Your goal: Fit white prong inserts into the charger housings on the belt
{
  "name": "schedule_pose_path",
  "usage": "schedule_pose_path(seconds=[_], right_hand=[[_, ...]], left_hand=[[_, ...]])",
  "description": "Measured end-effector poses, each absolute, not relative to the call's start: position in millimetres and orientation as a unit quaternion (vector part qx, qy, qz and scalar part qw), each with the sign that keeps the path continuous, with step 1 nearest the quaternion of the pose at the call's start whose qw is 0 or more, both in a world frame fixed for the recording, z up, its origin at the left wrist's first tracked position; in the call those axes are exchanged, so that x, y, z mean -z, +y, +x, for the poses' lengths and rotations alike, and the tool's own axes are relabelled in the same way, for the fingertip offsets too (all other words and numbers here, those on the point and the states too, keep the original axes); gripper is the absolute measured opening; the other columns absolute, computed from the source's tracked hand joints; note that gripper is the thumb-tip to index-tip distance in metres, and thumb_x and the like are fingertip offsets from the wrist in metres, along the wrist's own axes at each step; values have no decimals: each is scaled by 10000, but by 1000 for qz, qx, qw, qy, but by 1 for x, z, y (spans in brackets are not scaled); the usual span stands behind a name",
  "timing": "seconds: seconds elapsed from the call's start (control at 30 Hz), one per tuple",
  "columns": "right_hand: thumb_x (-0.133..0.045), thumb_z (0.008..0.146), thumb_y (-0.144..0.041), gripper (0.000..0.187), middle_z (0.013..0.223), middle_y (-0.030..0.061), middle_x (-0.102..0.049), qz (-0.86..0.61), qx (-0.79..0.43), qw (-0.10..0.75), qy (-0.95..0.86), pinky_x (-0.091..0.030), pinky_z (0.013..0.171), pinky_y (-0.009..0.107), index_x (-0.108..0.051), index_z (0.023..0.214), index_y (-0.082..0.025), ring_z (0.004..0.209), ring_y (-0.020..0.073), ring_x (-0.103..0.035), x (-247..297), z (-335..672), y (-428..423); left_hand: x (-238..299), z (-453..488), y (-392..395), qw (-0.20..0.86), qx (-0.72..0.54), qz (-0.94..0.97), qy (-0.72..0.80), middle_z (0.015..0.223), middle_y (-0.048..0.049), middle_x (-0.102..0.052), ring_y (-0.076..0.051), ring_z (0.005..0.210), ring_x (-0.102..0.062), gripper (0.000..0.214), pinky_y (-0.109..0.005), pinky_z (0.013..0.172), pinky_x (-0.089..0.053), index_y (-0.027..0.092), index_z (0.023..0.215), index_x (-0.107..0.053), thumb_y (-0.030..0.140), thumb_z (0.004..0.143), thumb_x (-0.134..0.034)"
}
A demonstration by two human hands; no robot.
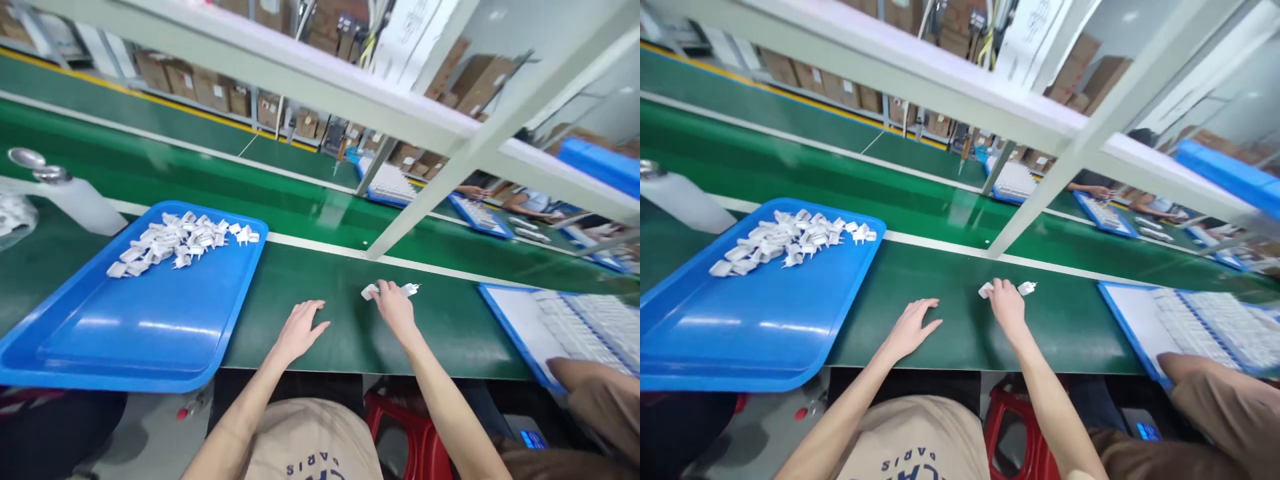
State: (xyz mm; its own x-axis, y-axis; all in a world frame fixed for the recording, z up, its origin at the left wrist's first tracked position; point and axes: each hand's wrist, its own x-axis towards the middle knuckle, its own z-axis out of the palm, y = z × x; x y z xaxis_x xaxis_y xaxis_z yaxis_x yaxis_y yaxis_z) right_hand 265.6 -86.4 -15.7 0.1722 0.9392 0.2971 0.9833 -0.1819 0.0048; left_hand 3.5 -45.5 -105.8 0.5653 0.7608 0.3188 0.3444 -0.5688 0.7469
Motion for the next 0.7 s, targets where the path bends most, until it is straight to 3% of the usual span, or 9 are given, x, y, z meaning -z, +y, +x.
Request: schedule_pose_path(seconds=[0.13, 0.3, 0.43, 0.53, 0.63, 0.7], right_hand=[[-454, 1093, -432, 331, 874, 98, -647, -807, 137, 171, -549, -390, 565, 289, -620, 1123, -147, 688, 229, -626, -6, 302, -126], [-350, 1068, -629, 556, 715, 21, -618, -773, 68, 264, -573, -494, 561, 290, -655, 1060, -164, 605, 193, -626, 15, 264, -163], [-397, 1056, -646, 549, 724, 28, -654, -703, -16, 332, -629, -543, 560, 289, -692, 1003, -185, 582, 182, -632, 25, 207, -150], [-529, 1004, -669, 487, 778, 47, -681, -645, -107, 399, -642, -586, 634, 322, -710, 1012, -217, 667, 218, -675, 11, 175, -132], [-644, 927, -682, 449, 869, 91, -691, -598, -239, 475, -600, -609, 698, 397, -694, 1114, -277, 754, 274, -694, -7, 165, -109], [-614, 910, -687, 447, 868, 126, -667, -565, -302, 499, -583, -590, 627, 456, -663, 1195, -346, 705, 306, -662, -11, 167, -88]], left_hand=[[110, 4, -45, 311, -348, 823, 324, 1216, -93, -714, -252, 1121, -685, 270, -431, 987, -537, 204, 1257, -607, 264, 994, -606], [113, 5, -45, 319, -357, 820, 314, 1192, -91, -706, -267, 1092, -669, 206, -466, 985, -534, 208, 1180, -643, 276, 1011, -548], [106, 3, -48, 321, -335, 826, 320, 1187, -101, -703, -286, 1107, -660, 191, -498, 996, -527, 210, 1147, -658, 239, 995, -546], [101, 1, -54, 317, -316, 826, 344, 1175, -96, -714, -286, 1114, -671, 198, -484, 993, -535, 232, 1134, -676, 247, 951, -603], [106, 6, -55, 311, -304, 817, 380, 1158, -77, -732, -265, 1112, -694, 226, -435, 980, -544, 286, 1125, -705, 348, 910, -671], [112, 16, -47, 305, -295, 809, 406, 1104, -74, -745, -261, 1060, -720, 265, -412, 924, -556, 326, 1083, -733, 463, 858, -713]])
